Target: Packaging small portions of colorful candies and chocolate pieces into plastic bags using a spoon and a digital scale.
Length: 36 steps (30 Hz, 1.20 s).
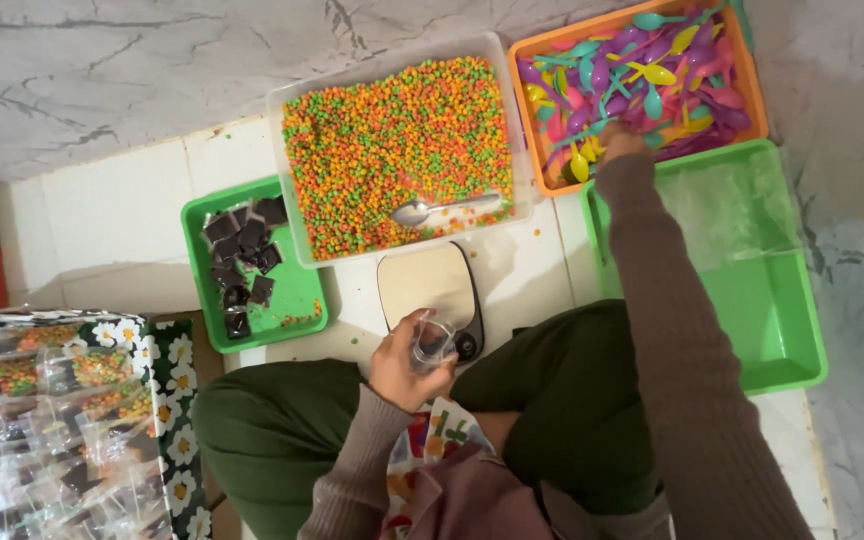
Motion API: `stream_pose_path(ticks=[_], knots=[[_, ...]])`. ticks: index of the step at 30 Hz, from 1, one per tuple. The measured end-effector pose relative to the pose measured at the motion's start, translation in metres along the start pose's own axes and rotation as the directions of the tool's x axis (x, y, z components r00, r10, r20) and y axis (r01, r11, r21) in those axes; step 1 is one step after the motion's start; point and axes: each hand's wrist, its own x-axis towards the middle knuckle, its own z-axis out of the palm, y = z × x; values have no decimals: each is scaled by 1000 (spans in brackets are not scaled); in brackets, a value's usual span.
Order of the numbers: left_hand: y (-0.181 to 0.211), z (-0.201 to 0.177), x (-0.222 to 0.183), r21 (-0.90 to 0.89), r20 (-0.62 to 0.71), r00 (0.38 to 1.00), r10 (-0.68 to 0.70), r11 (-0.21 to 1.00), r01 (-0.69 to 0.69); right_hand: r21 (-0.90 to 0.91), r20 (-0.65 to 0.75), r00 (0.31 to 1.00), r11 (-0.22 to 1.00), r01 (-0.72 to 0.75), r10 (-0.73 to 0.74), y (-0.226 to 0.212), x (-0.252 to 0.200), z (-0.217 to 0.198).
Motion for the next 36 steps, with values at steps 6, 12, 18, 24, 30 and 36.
stream_pose_path(ticks=[6,12,18,24,30,36], knots=[[6,0,-1,-14,-13,1000,-4,1000,4,420,-155,987,907,26,43,3,-36,-51],[4,-8,-2,-56,-38,999,-19,998,17,987,151,988,-58,-150,24,-44,-140,-121],[14,-23,4,-87,-51,999,-12,996,8,871,281,909,-315,-376,-307,-154,-279,-163],[7,-34,-3,6,-74,996,42,999,-42,775,-202,694,321,544,-691,-204,-340,-136],[-8,-47,-13,15,-126,989,76,997,-75,536,-47,608,494,685,-792,-219,-356,-163],[-25,-81,-12,-43,-219,971,91,994,-103,804,-155,749,359,475,-644,-239,-298,-160]])
